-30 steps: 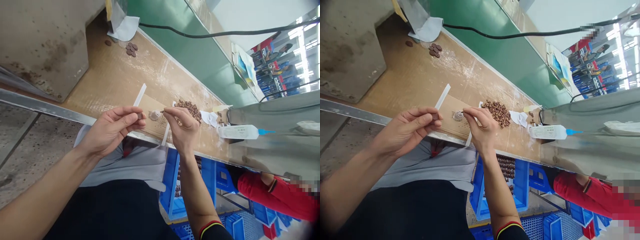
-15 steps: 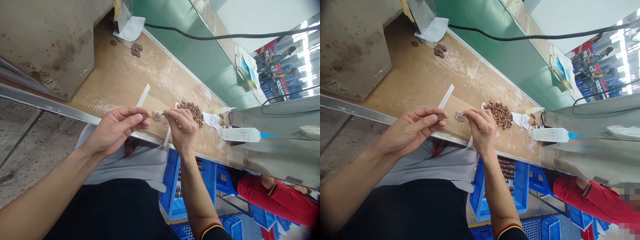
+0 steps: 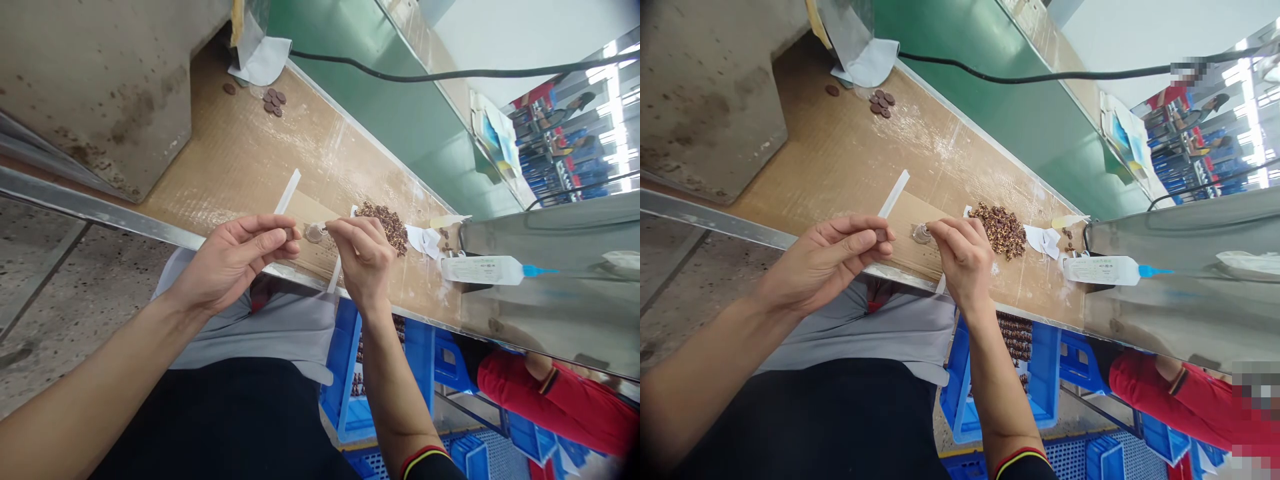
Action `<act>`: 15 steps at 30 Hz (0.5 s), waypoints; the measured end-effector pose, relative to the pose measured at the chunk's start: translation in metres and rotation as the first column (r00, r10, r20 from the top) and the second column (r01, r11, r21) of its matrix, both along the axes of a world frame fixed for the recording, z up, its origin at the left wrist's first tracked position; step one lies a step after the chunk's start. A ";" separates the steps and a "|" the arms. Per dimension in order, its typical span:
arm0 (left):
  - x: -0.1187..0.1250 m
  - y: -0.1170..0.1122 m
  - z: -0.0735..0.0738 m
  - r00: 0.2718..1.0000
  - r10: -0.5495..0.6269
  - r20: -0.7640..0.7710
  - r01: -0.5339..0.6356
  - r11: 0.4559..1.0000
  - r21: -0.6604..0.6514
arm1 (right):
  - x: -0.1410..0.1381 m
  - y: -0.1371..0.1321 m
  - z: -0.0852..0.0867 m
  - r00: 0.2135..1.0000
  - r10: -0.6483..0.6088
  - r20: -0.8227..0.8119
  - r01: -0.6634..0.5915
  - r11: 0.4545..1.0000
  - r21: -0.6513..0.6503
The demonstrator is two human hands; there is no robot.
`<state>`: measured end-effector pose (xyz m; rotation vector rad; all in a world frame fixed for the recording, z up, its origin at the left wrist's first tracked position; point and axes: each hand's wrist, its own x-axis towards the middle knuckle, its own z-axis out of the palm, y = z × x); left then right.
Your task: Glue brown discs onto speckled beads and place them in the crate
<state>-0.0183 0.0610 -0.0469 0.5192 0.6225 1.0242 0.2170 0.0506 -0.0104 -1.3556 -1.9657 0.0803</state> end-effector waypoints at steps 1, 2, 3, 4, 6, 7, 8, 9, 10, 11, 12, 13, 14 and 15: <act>0.000 0.000 0.000 1.000 0.000 0.001 0.000 1.000 -0.003 | 0.000 0.000 0.000 1.000 0.003 -0.005 -0.003 1.000 0.006; 0.000 0.000 0.000 1.000 -0.001 0.004 0.001 1.000 -0.005 | -0.001 0.000 -0.001 1.000 0.004 -0.012 -0.004 1.000 0.010; 0.000 0.000 0.000 1.000 -0.001 0.007 0.001 1.000 -0.006 | -0.001 0.000 -0.001 1.000 0.004 -0.018 -0.004 1.000 0.010; 0.000 0.000 0.000 1.000 -0.001 0.007 0.001 1.000 -0.005 | -0.001 0.000 -0.001 1.000 0.001 -0.023 -0.001 1.000 0.007; -0.001 0.000 0.000 1.000 -0.004 0.001 0.004 1.000 -0.001 | -0.001 0.000 -0.002 1.000 -0.009 -0.028 0.009 1.000 -0.004; -0.001 0.000 0.000 1.000 -0.003 -0.003 0.003 1.000 -0.002 | -0.002 0.000 -0.002 1.000 -0.014 -0.027 0.014 1.000 -0.010; -0.001 -0.001 0.001 1.000 -0.003 -0.006 0.003 1.000 -0.003 | -0.002 0.000 -0.002 0.999 -0.016 -0.027 0.016 1.000 -0.014; -0.001 -0.001 0.001 1.000 -0.002 -0.010 0.002 1.000 -0.004 | -0.002 -0.001 -0.001 0.999 -0.016 -0.028 0.015 1.000 -0.015; -0.001 -0.001 0.001 1.000 -0.002 -0.015 0.002 1.000 -0.003 | -0.002 -0.001 -0.001 0.999 -0.014 -0.035 0.014 1.000 -0.010; -0.001 -0.001 0.001 1.000 -0.001 -0.020 0.001 1.000 -0.002 | -0.002 -0.001 0.001 0.999 -0.015 -0.052 0.015 1.000 0.003; 0.000 -0.002 0.002 1.000 -0.001 -0.024 0.001 1.000 -0.001 | -0.003 -0.002 0.002 0.997 -0.020 -0.077 0.022 0.999 0.023; 0.000 -0.002 0.002 1.000 -0.001 -0.025 0.001 1.000 -0.003 | -0.003 -0.003 0.003 0.993 -0.032 -0.111 0.037 0.998 0.043; 0.000 -0.003 0.003 1.000 -0.003 -0.021 0.003 1.000 -0.009 | -0.004 -0.004 0.004 0.986 -0.049 -0.159 0.059 0.996 0.060; 0.001 -0.004 0.004 1.000 -0.006 -0.013 0.006 1.000 -0.017 | -0.004 -0.006 0.006 0.974 -0.069 -0.218 0.085 0.994 0.065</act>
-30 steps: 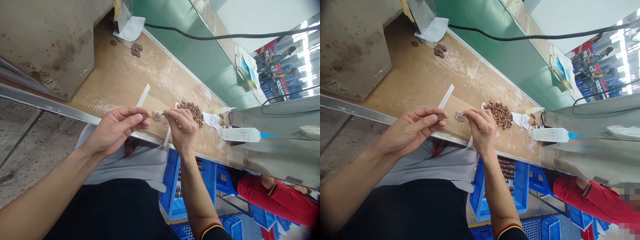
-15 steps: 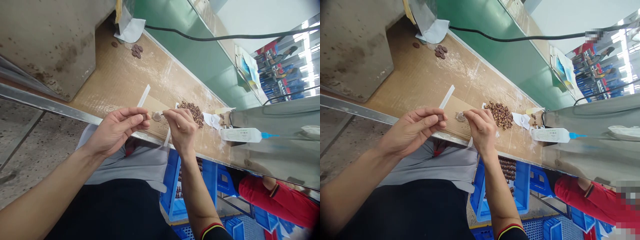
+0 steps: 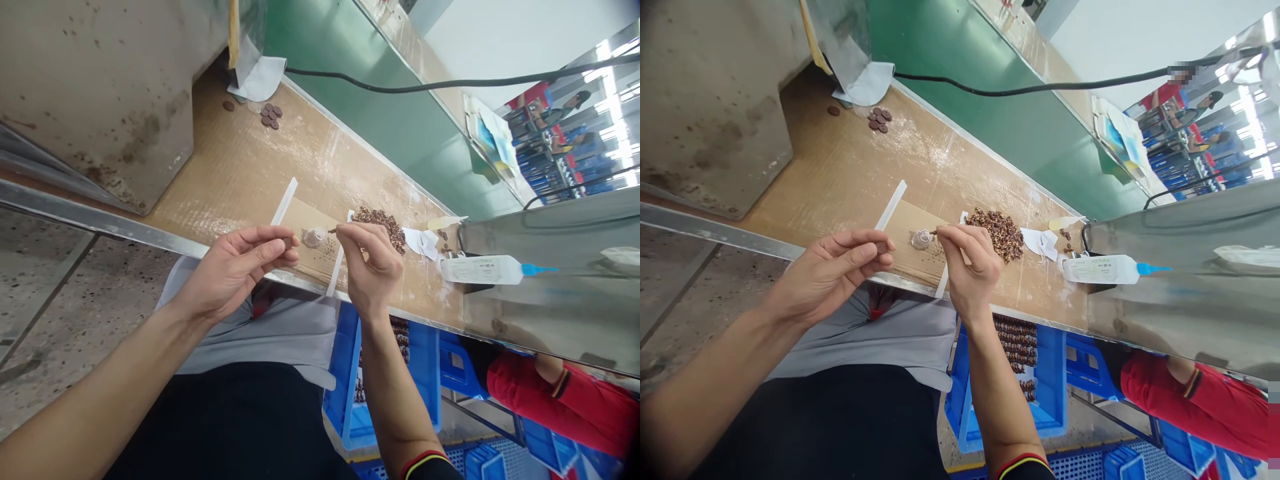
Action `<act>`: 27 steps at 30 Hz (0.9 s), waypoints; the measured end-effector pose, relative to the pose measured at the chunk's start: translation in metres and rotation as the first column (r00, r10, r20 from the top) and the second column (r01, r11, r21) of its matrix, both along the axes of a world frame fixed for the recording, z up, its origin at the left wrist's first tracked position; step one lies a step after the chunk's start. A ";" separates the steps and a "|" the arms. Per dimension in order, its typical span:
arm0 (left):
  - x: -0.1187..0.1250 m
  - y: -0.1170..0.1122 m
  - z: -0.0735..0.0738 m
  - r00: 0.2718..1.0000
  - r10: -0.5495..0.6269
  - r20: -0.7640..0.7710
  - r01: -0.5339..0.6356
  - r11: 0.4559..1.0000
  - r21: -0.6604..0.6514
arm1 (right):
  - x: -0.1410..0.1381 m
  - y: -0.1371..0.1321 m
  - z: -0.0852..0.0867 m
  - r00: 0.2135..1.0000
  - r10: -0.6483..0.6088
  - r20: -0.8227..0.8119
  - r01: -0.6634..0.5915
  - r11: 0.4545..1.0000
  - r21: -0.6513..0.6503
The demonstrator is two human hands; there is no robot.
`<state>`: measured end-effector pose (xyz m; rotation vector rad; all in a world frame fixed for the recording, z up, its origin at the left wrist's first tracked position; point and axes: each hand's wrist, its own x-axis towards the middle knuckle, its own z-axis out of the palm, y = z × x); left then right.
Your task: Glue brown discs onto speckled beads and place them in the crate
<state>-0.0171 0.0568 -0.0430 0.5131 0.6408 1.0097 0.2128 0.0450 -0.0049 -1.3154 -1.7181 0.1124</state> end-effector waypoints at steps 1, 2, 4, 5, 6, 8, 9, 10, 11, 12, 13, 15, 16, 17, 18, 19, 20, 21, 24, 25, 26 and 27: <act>0.001 -0.001 0.001 1.000 -0.004 0.013 0.004 1.000 -0.010 | -0.001 -0.002 0.001 0.997 -0.022 -0.071 0.021 1.000 -0.005; 0.002 -0.003 0.002 1.000 -0.010 0.029 0.010 1.000 -0.021 | -0.002 -0.005 0.001 0.988 -0.042 -0.148 0.039 0.999 -0.028; 0.004 -0.007 0.005 0.997 -0.024 0.068 0.027 0.999 -0.043 | -0.006 -0.011 0.001 0.949 -0.083 -0.304 0.053 0.993 -0.107; 0.006 -0.009 0.007 0.995 -0.033 0.089 0.038 0.998 -0.054 | -0.008 -0.015 0.001 0.922 -0.101 -0.373 0.049 0.988 -0.147; 0.007 -0.011 0.008 0.993 -0.042 0.110 0.049 0.997 -0.064 | -0.011 -0.020 0.001 0.894 -0.113 -0.433 0.036 0.983 -0.182; 0.010 -0.016 0.011 0.987 -0.065 0.146 0.077 0.994 -0.082 | -0.019 -0.028 0.001 0.840 -0.106 -0.532 -0.013 0.976 -0.216; 0.011 -0.018 0.011 0.984 -0.075 0.162 0.091 0.992 -0.089 | -0.023 -0.032 0.002 0.815 -0.088 -0.573 -0.048 0.975 -0.217; 0.013 -0.019 0.012 0.981 -0.083 0.176 0.101 0.990 -0.095 | -0.027 -0.036 0.003 0.791 -0.064 -0.608 -0.084 0.974 -0.212; 0.014 -0.020 0.013 0.978 -0.089 0.187 0.109 0.989 -0.100 | -0.030 -0.039 0.004 0.769 -0.043 -0.638 -0.117 0.972 -0.206; 0.016 -0.021 0.013 0.977 -0.089 0.195 0.111 0.988 -0.103 | -0.033 -0.042 0.005 0.747 -0.025 -0.664 -0.146 0.969 -0.200; 0.018 -0.022 0.013 0.976 -0.087 0.200 0.110 0.988 -0.105 | -0.036 -0.044 0.006 0.725 -0.014 -0.688 -0.169 0.966 -0.197; 0.021 -0.022 0.013 0.976 -0.083 0.200 0.106 0.988 -0.110 | -0.040 -0.047 0.007 0.690 -0.010 -0.724 -0.197 0.959 -0.202; 0.022 -0.022 0.013 0.976 -0.083 0.199 0.107 0.988 -0.113 | -0.041 -0.048 0.007 0.680 -0.016 -0.733 -0.201 0.957 -0.207; 0.022 -0.023 0.013 0.976 -0.084 0.199 0.109 0.988 -0.114 | -0.042 -0.049 0.007 0.674 -0.023 -0.738 -0.201 0.956 -0.213; 0.023 -0.023 0.013 0.976 -0.087 0.201 0.112 0.987 -0.114 | -0.043 -0.050 0.007 0.672 -0.030 -0.740 -0.199 0.955 -0.219; 0.023 -0.023 0.014 0.975 -0.090 0.204 0.114 0.987 -0.112 | -0.043 -0.050 0.007 0.669 -0.035 -0.743 -0.199 0.954 -0.224; 0.022 -0.023 0.014 0.974 -0.090 0.206 0.114 0.987 -0.110 | -0.043 -0.051 0.007 0.663 -0.040 -0.747 -0.200 0.953 -0.228; 0.022 -0.024 0.014 0.974 -0.088 0.207 0.112 0.988 -0.107 | -0.043 -0.051 0.007 0.656 -0.043 -0.753 -0.205 0.951 -0.233; 0.021 -0.024 0.016 0.976 -0.083 0.202 0.108 0.987 -0.116 | -0.043 -0.051 0.008 0.648 -0.055 -0.760 -0.206 0.947 -0.244; 0.021 -0.024 0.016 0.977 -0.083 0.199 0.108 0.987 -0.121 | -0.043 -0.051 0.009 0.651 -0.055 -0.757 -0.204 0.948 -0.245; 0.022 -0.024 0.016 0.977 -0.081 0.197 0.108 0.986 -0.127 | -0.042 -0.051 0.009 0.652 -0.051 -0.757 -0.206 0.948 -0.242; 0.022 -0.024 0.015 0.977 -0.081 0.196 0.108 0.985 -0.132 | -0.042 -0.051 0.010 0.650 -0.043 -0.759 -0.212 0.949 -0.235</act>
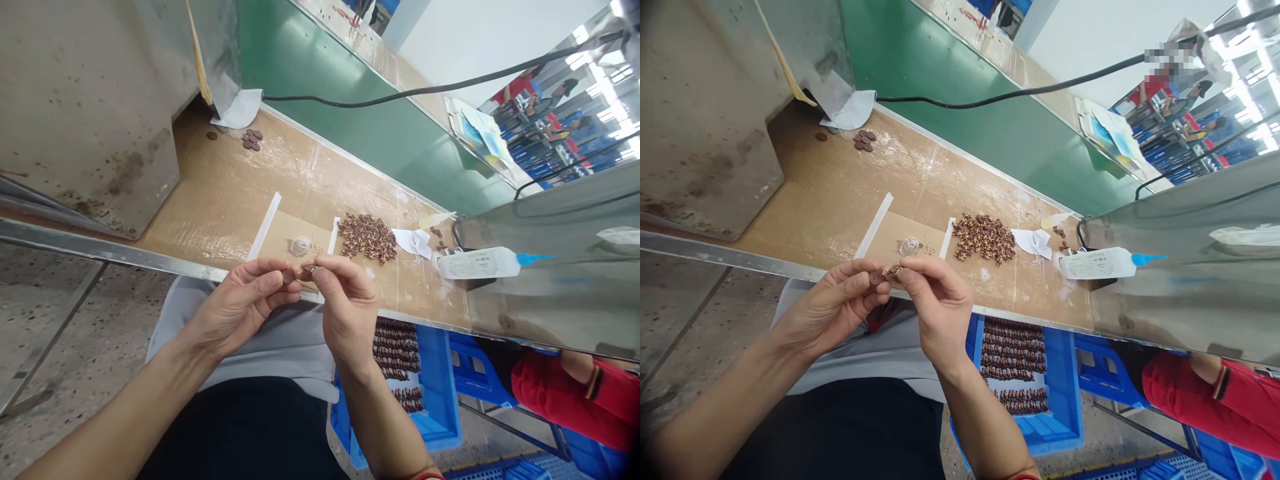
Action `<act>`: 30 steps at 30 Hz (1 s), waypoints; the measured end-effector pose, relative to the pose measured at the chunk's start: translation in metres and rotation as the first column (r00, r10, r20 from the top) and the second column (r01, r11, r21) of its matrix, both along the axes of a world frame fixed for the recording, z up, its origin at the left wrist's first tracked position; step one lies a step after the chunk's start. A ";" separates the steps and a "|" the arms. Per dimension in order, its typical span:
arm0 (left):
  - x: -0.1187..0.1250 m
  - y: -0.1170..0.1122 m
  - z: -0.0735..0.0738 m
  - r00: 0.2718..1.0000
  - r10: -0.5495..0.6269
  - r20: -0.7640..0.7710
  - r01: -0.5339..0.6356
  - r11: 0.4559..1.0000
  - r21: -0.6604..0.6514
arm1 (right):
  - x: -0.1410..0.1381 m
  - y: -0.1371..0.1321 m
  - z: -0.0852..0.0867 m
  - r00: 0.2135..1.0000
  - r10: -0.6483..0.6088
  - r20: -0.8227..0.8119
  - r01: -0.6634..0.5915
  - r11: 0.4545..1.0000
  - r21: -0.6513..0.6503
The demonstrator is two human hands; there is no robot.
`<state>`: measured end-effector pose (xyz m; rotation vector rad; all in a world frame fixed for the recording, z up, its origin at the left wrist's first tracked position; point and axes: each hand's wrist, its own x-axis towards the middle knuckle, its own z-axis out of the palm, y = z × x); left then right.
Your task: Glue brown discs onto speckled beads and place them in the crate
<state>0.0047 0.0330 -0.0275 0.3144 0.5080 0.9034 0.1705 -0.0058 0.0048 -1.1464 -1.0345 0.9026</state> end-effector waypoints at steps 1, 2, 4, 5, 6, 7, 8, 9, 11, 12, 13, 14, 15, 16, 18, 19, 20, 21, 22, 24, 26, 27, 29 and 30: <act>0.000 0.000 0.000 1.000 0.002 -0.003 -0.002 1.000 -0.004 | 0.000 0.000 0.000 1.000 0.006 -0.003 -0.006 1.000 0.007; 0.001 0.000 0.000 1.000 0.005 -0.005 -0.005 1.000 -0.006 | 0.000 0.000 0.000 1.000 0.010 -0.001 -0.010 1.000 0.012; 0.002 -0.001 0.000 1.000 0.011 -0.014 -0.011 1.000 -0.004 | 0.000 0.000 0.001 1.000 0.009 0.016 -0.010 1.000 0.014; 0.002 -0.001 0.000 1.000 0.016 -0.020 -0.016 1.000 -0.001 | -0.001 0.000 0.001 1.000 0.006 0.028 -0.006 1.000 0.011; 0.003 -0.001 0.001 0.999 0.022 -0.025 -0.022 1.000 0.003 | -0.001 -0.001 0.002 0.999 0.002 0.038 -0.003 1.000 0.009; 0.003 -0.002 0.001 0.999 0.031 -0.029 -0.031 1.000 0.005 | -0.002 -0.001 0.002 0.999 0.000 0.044 -0.001 1.000 0.008; 0.004 -0.002 0.001 0.999 0.041 -0.030 -0.041 0.999 0.008 | -0.002 -0.001 0.002 0.999 -0.001 0.047 0.000 1.000 0.008; 0.004 -0.002 0.002 0.998 0.052 -0.031 -0.052 0.999 0.009 | -0.003 -0.001 0.003 0.999 0.000 0.049 0.000 1.000 0.009; 0.005 -0.003 0.002 0.997 0.074 -0.032 -0.073 0.997 0.018 | -0.004 -0.001 0.003 0.999 0.002 0.050 -0.003 1.000 0.013; 0.005 -0.003 0.003 0.996 0.080 -0.033 -0.079 0.997 0.024 | -0.005 -0.001 0.003 0.999 0.005 0.046 -0.006 1.000 0.017; 0.005 -0.004 0.003 0.996 0.084 -0.034 -0.083 0.996 0.029 | -0.005 -0.001 0.002 0.999 0.008 0.041 -0.009 1.000 0.022; 0.005 -0.004 0.003 0.996 0.087 -0.037 -0.085 0.996 0.034 | -0.005 -0.001 0.002 0.999 0.011 0.036 -0.012 1.000 0.028; 0.005 -0.004 0.003 0.995 0.088 -0.039 -0.087 0.995 0.039 | -0.005 -0.002 0.002 0.999 0.014 0.036 -0.015 0.999 0.032; 0.005 -0.004 0.003 0.995 0.089 -0.041 -0.087 0.995 0.042 | -0.005 -0.002 0.002 0.999 0.014 0.044 -0.015 0.999 0.034; 0.004 -0.004 0.003 0.995 0.092 -0.043 -0.090 0.995 0.046 | -0.005 -0.002 0.002 0.997 0.011 0.074 -0.013 0.999 0.029; 0.004 -0.004 0.003 0.995 0.094 -0.045 -0.092 0.995 0.047 | -0.004 -0.002 0.002 0.996 0.010 0.090 -0.013 1.000 0.028; 0.004 -0.004 0.003 0.994 0.094 -0.048 -0.092 0.995 0.045 | -0.004 -0.003 0.002 0.995 0.010 0.102 -0.013 1.000 0.025; 0.004 -0.005 0.003 0.994 0.095 -0.050 -0.093 0.995 0.041 | -0.004 -0.003 0.002 0.994 0.012 0.110 -0.015 1.000 0.022; 0.004 -0.005 0.002 0.994 0.095 -0.050 -0.094 0.995 0.037 | -0.004 -0.003 0.002 0.993 0.015 0.116 -0.018 1.000 0.021; 0.003 -0.005 0.002 0.994 0.096 -0.049 -0.094 0.995 0.031 | -0.005 -0.003 0.003 0.992 0.022 0.127 -0.024 1.000 0.018; 0.002 -0.005 0.001 0.994 0.100 -0.046 -0.099 0.995 0.031 | -0.005 -0.003 0.003 0.990 0.026 0.136 -0.028 0.999 0.017; 0.002 -0.005 0.001 0.994 0.102 -0.044 -0.101 0.994 0.033 | -0.005 -0.004 0.004 0.990 0.026 0.140 -0.029 0.999 0.020; 0.002 -0.005 0.002 0.994 0.104 -0.040 -0.102 0.994 0.038 | -0.006 -0.004 0.004 0.988 0.023 0.152 -0.029 0.999 0.034; 0.002 -0.005 0.002 0.994 0.105 -0.038 -0.103 0.994 0.040 | -0.006 -0.004 0.005 0.987 0.021 0.159 -0.028 0.999 0.046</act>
